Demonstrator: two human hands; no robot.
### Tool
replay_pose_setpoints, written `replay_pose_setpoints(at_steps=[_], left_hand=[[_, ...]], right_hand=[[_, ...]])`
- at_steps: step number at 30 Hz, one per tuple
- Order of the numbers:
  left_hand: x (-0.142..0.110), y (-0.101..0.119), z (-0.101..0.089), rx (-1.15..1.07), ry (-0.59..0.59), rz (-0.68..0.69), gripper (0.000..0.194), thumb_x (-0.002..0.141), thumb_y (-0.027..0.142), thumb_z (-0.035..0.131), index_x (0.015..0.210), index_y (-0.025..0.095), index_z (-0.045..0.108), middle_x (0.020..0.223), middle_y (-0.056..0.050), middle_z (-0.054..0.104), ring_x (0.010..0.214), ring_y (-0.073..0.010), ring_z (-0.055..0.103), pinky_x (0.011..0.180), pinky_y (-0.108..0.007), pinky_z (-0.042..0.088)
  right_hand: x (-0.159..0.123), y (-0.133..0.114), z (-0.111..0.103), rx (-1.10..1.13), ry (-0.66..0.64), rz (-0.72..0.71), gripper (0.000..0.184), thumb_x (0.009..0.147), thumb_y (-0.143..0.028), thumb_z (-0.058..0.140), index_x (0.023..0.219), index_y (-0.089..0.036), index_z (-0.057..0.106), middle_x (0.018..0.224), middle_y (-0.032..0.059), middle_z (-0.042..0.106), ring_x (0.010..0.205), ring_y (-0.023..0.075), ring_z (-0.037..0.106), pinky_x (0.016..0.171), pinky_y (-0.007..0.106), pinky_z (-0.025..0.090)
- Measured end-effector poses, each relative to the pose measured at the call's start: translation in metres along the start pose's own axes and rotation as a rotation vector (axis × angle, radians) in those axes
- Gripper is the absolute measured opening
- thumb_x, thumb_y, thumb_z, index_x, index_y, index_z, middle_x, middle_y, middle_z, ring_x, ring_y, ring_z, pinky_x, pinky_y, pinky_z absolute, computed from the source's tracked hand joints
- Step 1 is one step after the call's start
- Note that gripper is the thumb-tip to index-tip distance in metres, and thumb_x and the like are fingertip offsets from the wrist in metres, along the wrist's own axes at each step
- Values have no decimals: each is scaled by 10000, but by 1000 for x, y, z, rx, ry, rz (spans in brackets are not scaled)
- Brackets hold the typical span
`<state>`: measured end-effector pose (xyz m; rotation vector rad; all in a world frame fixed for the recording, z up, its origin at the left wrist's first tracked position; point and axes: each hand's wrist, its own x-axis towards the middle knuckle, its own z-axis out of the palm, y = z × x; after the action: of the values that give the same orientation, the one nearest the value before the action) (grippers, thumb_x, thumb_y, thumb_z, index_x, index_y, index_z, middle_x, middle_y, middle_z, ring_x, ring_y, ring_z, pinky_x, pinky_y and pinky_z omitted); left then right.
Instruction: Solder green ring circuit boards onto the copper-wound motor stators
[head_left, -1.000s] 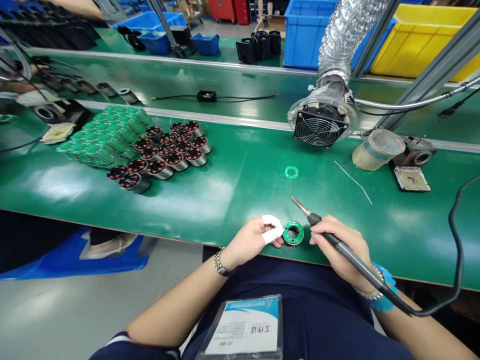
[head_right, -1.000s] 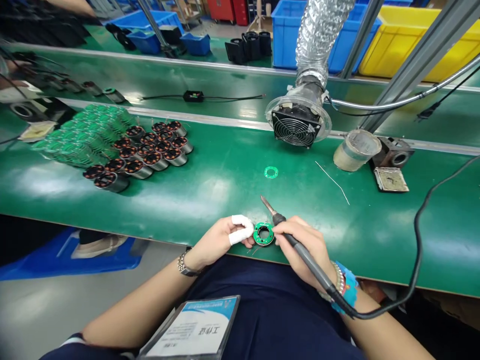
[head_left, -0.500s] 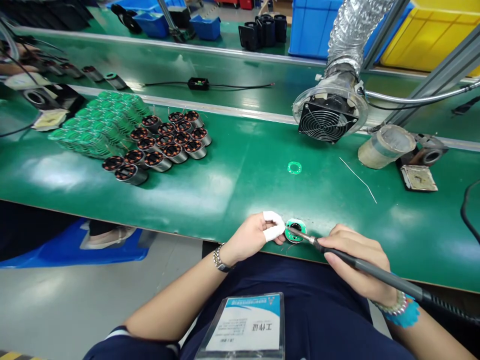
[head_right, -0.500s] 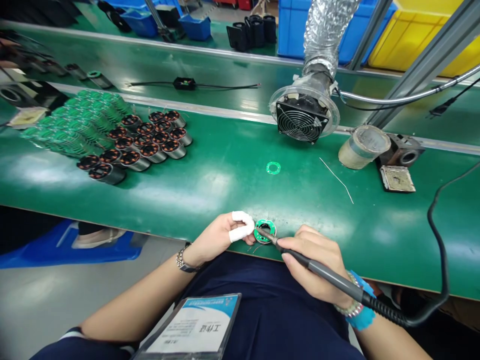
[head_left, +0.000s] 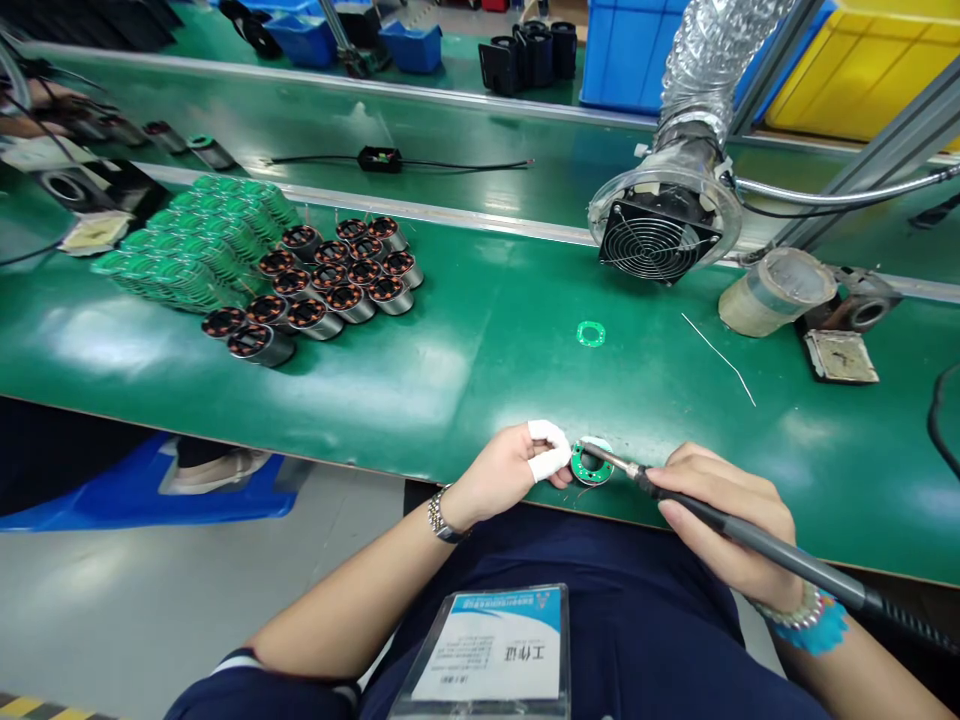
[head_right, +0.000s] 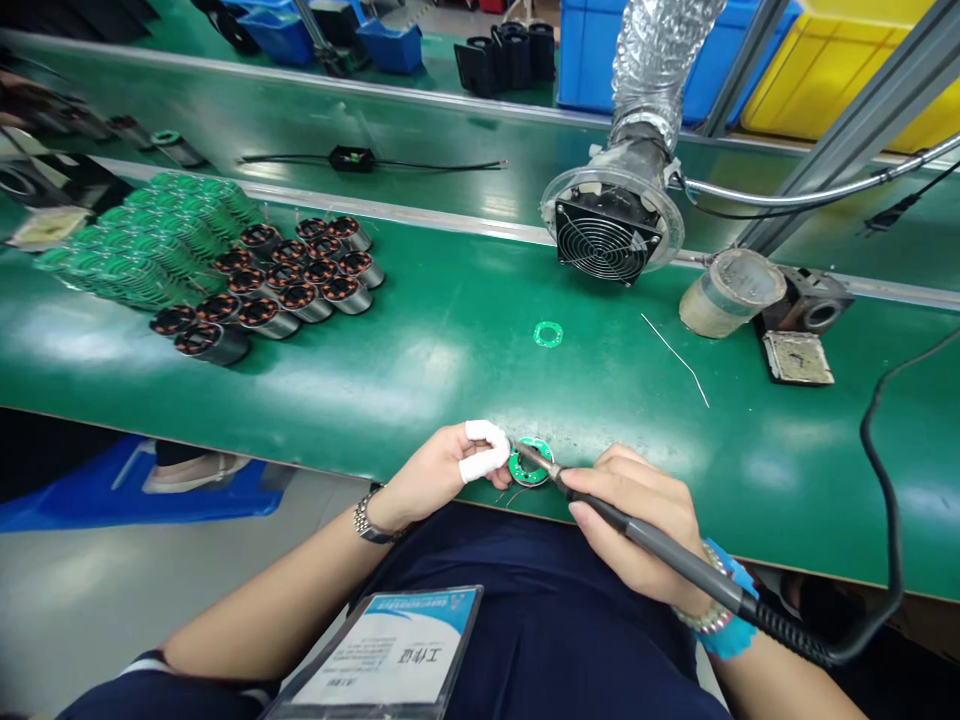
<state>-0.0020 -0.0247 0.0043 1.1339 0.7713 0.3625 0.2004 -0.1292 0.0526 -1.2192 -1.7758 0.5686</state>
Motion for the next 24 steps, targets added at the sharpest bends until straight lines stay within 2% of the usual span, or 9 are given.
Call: replay_pose_setpoints(at_steps=[4, 8, 11, 13, 15, 17, 19, 21, 24], left_hand=[[0, 0, 0, 2, 1, 0, 112, 750, 219, 605, 760, 120, 554, 643, -17, 630, 602, -109, 616, 634, -246, 498], [2, 0, 2, 12, 6, 4, 124, 745, 226, 611, 772, 121, 551, 642, -10, 623, 603, -105, 613, 637, -240, 499], [0, -1, 2, 8, 18, 7, 141, 747, 242, 614, 799, 128, 550, 650, -5, 619, 607, -113, 617, 633, -251, 509], [-5, -2, -1, 38, 44, 37, 165, 754, 256, 612, 858, 138, 561, 708, -18, 639, 638, -128, 629, 654, -274, 519], [-11, -4, -5, 184, 75, 115, 178, 753, 256, 620, 900, 158, 598, 803, -43, 668, 713, -147, 638, 713, -299, 517], [-17, -6, -7, 394, 83, 211, 143, 751, 246, 627, 877, 185, 653, 873, -56, 687, 791, -164, 635, 775, -309, 498], [-20, -7, -6, 510, 88, 267, 100, 750, 246, 631, 818, 200, 687, 870, -54, 695, 809, -169, 632, 785, -303, 488], [-18, -6, -2, 442, 99, 253, 102, 752, 252, 628, 807, 191, 689, 823, -48, 690, 752, -160, 632, 736, -291, 498], [-10, -1, 9, 186, 80, 135, 118, 726, 254, 648, 788, 155, 660, 706, -20, 645, 623, -128, 606, 637, -265, 508]], right_hand=[[5, 12, 4, -68, -21, 5, 248, 824, -117, 543, 1058, -192, 573, 850, 53, 659, 797, 161, 627, 713, 283, 521], [20, 25, 14, -63, -247, -8, 319, 827, -173, 566, 1137, -177, 493, 1106, 101, 601, 1040, 189, 573, 890, 319, 483], [27, 31, 19, -61, -345, -7, 362, 830, -196, 568, 1174, -185, 456, 1109, 97, 594, 1007, 183, 582, 853, 316, 498], [25, 32, 21, -69, -326, 5, 349, 835, -205, 563, 1167, -190, 460, 1084, 90, 597, 978, 180, 586, 836, 319, 501], [19, 32, 24, -79, -269, 19, 345, 834, -215, 566, 1162, -190, 461, 1067, 90, 593, 966, 184, 581, 836, 332, 497], [12, 30, 28, -101, -188, 42, 357, 828, -215, 572, 1164, -188, 454, 1043, 92, 592, 939, 187, 580, 818, 342, 500], [5, 29, 32, -128, -107, 58, 372, 817, -206, 586, 1163, -186, 450, 1028, 93, 589, 929, 192, 576, 805, 348, 502], [0, 27, 36, -148, -49, 62, 387, 803, -196, 601, 1160, -184, 450, 1027, 97, 586, 934, 198, 571, 804, 350, 500], [-2, 26, 39, -167, -18, 70, 407, 790, -190, 616, 1164, -174, 456, 1016, 102, 584, 920, 202, 571, 794, 349, 501]])
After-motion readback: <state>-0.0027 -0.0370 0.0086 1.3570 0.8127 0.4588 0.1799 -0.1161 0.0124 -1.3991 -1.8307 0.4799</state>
